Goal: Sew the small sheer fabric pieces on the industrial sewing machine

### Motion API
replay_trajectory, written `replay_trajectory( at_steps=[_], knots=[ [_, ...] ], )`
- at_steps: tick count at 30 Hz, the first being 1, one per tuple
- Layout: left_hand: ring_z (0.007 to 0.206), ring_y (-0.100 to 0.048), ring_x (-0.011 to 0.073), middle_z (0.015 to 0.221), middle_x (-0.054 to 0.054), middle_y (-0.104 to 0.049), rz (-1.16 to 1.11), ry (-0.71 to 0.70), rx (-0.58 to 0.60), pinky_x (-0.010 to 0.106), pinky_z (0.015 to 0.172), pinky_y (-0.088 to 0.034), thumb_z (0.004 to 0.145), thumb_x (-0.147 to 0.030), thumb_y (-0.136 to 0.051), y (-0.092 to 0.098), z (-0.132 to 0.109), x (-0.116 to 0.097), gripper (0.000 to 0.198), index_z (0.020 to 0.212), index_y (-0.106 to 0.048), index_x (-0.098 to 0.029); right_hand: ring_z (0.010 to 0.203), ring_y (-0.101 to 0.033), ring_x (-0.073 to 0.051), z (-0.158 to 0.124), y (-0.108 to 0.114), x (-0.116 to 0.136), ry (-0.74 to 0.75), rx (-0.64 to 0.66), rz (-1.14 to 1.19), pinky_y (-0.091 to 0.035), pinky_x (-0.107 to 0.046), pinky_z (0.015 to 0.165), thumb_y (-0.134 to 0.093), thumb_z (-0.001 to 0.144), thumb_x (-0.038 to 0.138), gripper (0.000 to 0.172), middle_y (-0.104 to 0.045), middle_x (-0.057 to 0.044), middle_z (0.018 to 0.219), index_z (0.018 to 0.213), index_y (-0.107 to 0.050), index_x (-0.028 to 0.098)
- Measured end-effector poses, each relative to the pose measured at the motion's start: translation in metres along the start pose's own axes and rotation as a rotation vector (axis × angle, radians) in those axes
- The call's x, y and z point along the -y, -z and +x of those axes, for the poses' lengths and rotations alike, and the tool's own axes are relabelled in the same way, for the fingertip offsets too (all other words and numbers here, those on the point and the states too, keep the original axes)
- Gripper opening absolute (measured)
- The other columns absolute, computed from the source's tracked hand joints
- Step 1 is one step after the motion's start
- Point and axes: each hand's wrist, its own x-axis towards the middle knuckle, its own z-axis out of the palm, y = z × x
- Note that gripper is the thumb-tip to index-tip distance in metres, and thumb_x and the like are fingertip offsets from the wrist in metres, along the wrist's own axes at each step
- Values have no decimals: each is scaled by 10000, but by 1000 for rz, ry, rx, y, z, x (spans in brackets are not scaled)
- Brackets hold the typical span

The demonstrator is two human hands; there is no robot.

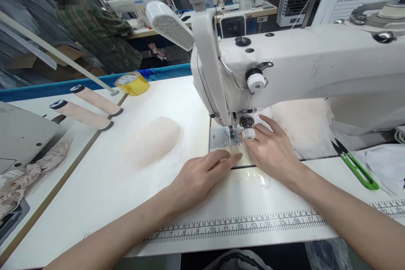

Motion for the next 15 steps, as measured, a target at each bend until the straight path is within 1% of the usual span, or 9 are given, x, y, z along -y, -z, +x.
replay_trajectory(
  at_steps=[2, 3, 4, 6, 8, 9, 11, 13, 15],
  knots=[
    [905, -622, 185, 1144, 113, -616, -1, 30, -7, 252, 592, -499, 919, -73, -351, 4, -1, 1, 375, 1273, -457, -133, 737, -627, -180, -2, -1, 0, -4, 9, 31, -388, -393, 968, -471, 864, 88, 282, -696, -20, 686, 991, -707, 176],
    [907, -623, 206, 1142, 123, -618, 34, 86, 19, 275, 607, -500, 916, -101, -381, 6, -1, 4, 346, 1248, -474, -129, 736, -627, -183, -2, -1, 0, -18, 15, 52, -402, -391, 946, -467, 866, 90, 290, -693, -21, 678, 1011, -705, 173],
    [836, -633, 214, 1070, 121, -644, 72, 154, 74, 291, 589, -490, 912, -141, -415, 7, 0, 7, 300, 1196, -507, -124, 726, -626, -185, -3, -1, 1, -42, 21, 83, -421, -386, 911, -465, 874, 103, 291, -687, -22, 665, 1025, -705, 172],
    [582, -594, 180, 768, 59, -665, 112, 277, 237, 275, 487, -415, 910, -216, -452, 8, 0, 12, 186, 1032, -571, -140, 685, -617, -187, -4, 0, 3, -122, 65, 195, -459, -366, 799, -461, 910, 174, 278, -675, -28, 652, 1043, -705, 171],
    [417, -487, 137, 531, -15, -568, 80, 356, 335, 246, 430, -317, 917, -242, -443, 9, 1, 13, 157, 886, -578, -168, 622, -595, -172, -3, 2, 6, -245, 160, 390, -466, -330, 661, -470, 935, 301, 293, -671, -35, 680, 1068, -699, 176],
    [398, -459, 126, 494, -31, -537, 38, 377, 322, 240, 431, -297, 917, -237, -437, 9, 1, 11, 162, 847, -570, -176, 594, -581, -162, -2, 4, 7, -313, 222, 504, -458, -312, 608, -484, 929, 372, 321, -665, -33, 692, 1083, -692, 182],
    [488, -508, 128, 582, -17, -578, -100, 396, 173, 243, 476, -334, 901, -225, -449, 11, 3, 5, 141, 818, -556, -184, 549, -548, -142, 1, 9, 10, -445, 344, 728, -431, -279, 532, -552, 873, 484, 383, -621, -7, 650, 1096, -681, 202],
    [731, -589, 159, 814, 35, -638, -316, 390, -26, 266, 604, -427, 868, -200, -474, 14, 6, 1, 96, 799, -538, -184, 487, -493, -119, 5, 13, 11, -539, 475, 938, -388, -250, 459, -640, 791, 521, 437, -550, 36, 571, 1106, -662, 219],
    [948, -574, 183, 1001, 65, -623, -580, 394, -143, 303, 761, -461, 837, -166, -476, 18, 8, -1, 75, 771, -507, -184, 419, -428, -93, 7, 16, 12, -599, 631, 1151, -333, -229, 381, -684, 756, 479, 446, -525, 63, 555, 1122, -633, 229]
  ],
)
